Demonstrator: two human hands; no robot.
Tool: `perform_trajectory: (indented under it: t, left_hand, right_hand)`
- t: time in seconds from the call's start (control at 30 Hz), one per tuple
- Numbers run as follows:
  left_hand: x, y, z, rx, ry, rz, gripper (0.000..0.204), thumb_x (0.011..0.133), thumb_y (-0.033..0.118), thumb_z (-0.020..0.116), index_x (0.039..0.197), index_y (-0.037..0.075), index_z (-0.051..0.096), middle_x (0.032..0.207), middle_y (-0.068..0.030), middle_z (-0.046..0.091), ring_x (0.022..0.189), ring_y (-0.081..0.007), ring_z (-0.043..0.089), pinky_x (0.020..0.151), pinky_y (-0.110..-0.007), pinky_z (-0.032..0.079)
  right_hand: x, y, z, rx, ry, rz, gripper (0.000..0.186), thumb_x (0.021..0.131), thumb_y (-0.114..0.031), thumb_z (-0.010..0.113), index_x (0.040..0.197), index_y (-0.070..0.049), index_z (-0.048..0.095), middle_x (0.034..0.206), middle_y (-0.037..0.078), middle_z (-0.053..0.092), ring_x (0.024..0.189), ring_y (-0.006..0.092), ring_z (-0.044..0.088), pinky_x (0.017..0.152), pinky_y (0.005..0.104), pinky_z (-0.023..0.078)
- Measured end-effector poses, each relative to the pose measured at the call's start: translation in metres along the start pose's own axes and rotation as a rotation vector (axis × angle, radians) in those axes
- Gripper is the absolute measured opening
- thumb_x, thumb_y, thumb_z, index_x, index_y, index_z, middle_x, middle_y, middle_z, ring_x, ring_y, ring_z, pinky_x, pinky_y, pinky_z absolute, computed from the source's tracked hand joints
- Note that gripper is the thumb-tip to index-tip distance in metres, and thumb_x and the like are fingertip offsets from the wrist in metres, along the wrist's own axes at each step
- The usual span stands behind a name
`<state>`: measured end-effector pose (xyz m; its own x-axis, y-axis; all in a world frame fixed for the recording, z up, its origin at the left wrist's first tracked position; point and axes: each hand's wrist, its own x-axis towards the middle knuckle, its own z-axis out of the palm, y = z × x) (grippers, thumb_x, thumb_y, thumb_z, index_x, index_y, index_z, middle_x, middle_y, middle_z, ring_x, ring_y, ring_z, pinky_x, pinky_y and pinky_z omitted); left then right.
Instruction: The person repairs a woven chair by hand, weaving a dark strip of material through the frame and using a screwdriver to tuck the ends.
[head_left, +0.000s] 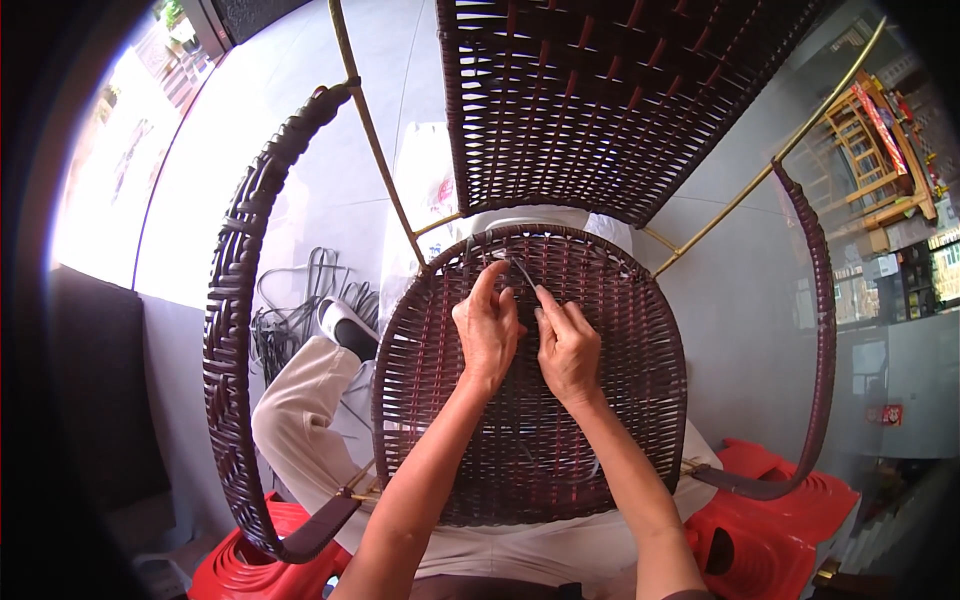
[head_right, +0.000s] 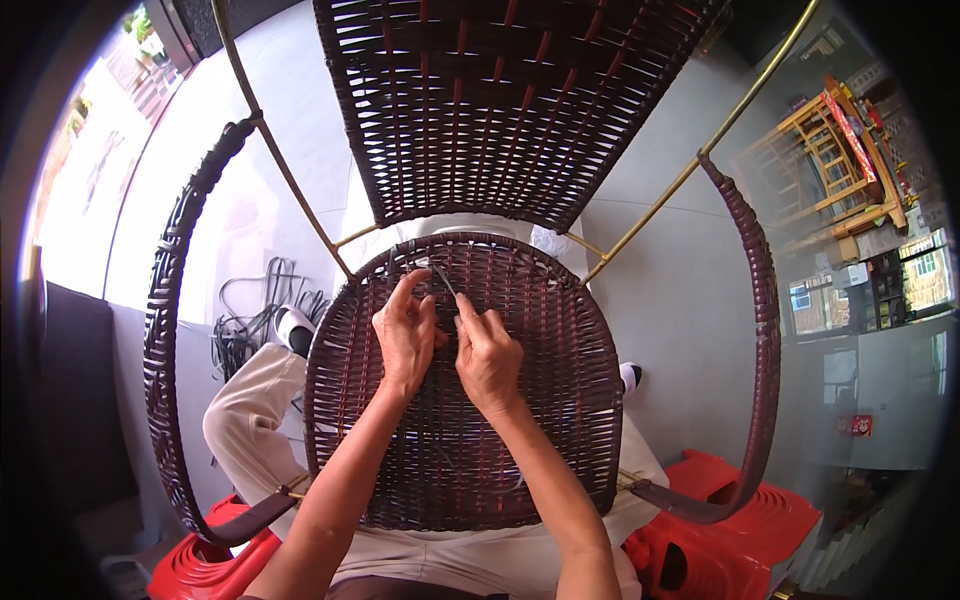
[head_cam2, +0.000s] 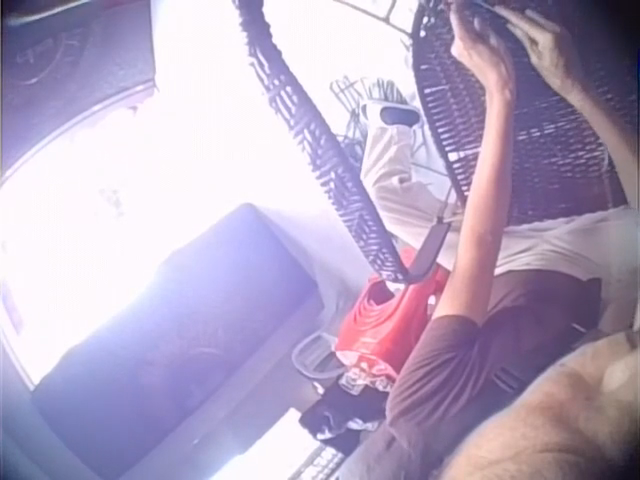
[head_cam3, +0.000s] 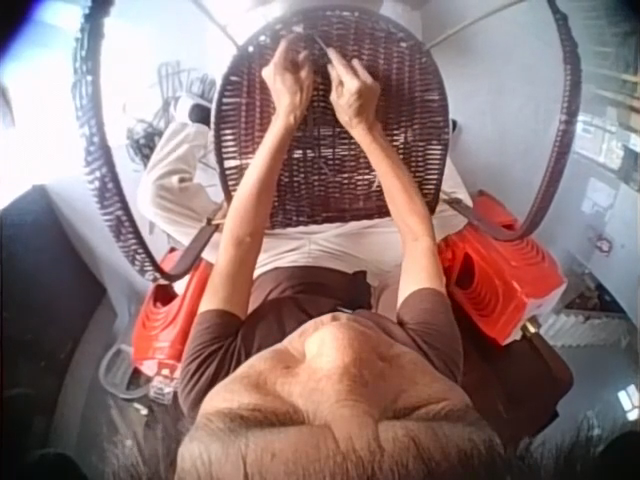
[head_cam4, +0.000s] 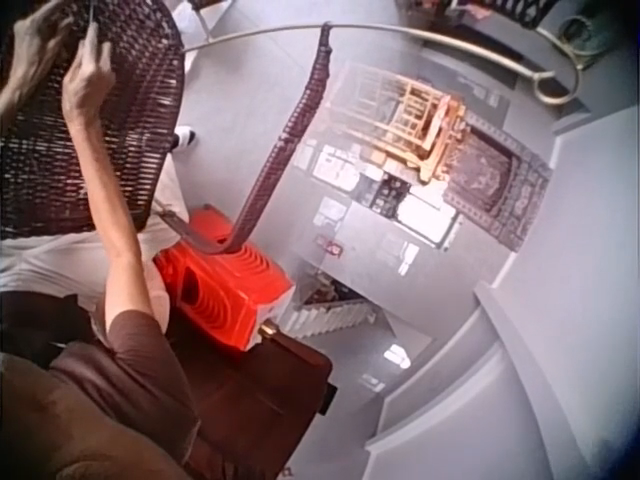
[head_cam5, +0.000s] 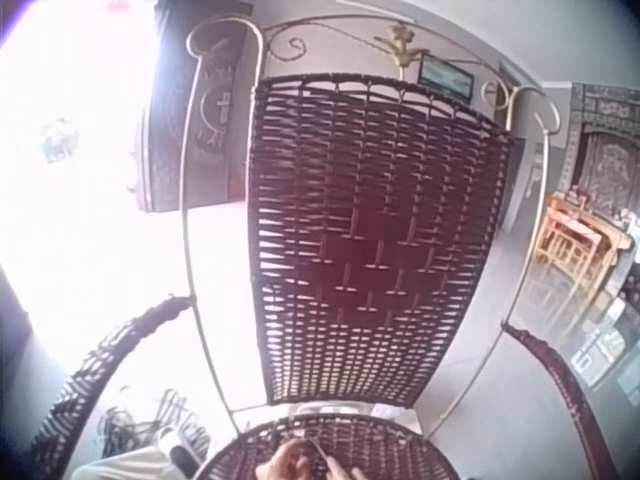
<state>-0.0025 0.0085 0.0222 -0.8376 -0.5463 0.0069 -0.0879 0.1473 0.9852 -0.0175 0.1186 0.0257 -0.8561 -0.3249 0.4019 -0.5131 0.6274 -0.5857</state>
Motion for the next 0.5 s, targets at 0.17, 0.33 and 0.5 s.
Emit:
perform_trajectory:
  t: [0.17, 0.33, 0.5]
  left_hand:
    - [0.001, 0.002, -0.001, 0.017, -0.003, 0.024, 0.028, 0.083, -0.002, 0.053, 0.11, 0.003, 0.053, 0.053, -0.0012, 0.05, 0.042, -0.0063, 0.051, 0.036, -0.022, 0.041]
    - [0.001, 0.003, 0.001, -0.002, 0.048, 0.008, 0.025, 0.082, -0.002, 0.054, 0.106, 0.0, 0.047, 0.053, -0.0037, 0.052, 0.041, -0.0083, 0.052, 0.034, -0.022, 0.039]
    - [0.003, 0.009, 0.002, -0.074, 0.053, -0.085, 0.02, 0.08, -0.003, 0.056, 0.097, 0.0, 0.044, 0.053, -0.0069, 0.053, 0.04, -0.0109, 0.053, 0.032, -0.024, 0.039]
  right_hand:
    - [-0.002, 0.003, 0.005, -0.014, 0.036, -0.027, 0.03, 0.082, -0.003, 0.058, 0.112, -0.006, 0.06, 0.071, 0.011, 0.055, 0.056, 0.0242, 0.056, 0.05, 0.034, 0.046]
    - [-0.004, 0.007, 0.008, -0.055, 0.076, -0.071, 0.031, 0.081, -0.007, 0.06, 0.112, -0.009, 0.06, 0.069, 0.008, 0.051, 0.053, 0.0245, 0.055, 0.046, 0.0341, 0.045]
    - [-0.004, 0.005, 0.007, -0.052, 0.073, -0.074, 0.031, 0.08, -0.006, 0.059, 0.111, -0.008, 0.06, 0.069, 0.008, 0.052, 0.053, 0.0243, 0.055, 0.045, 0.0339, 0.046]
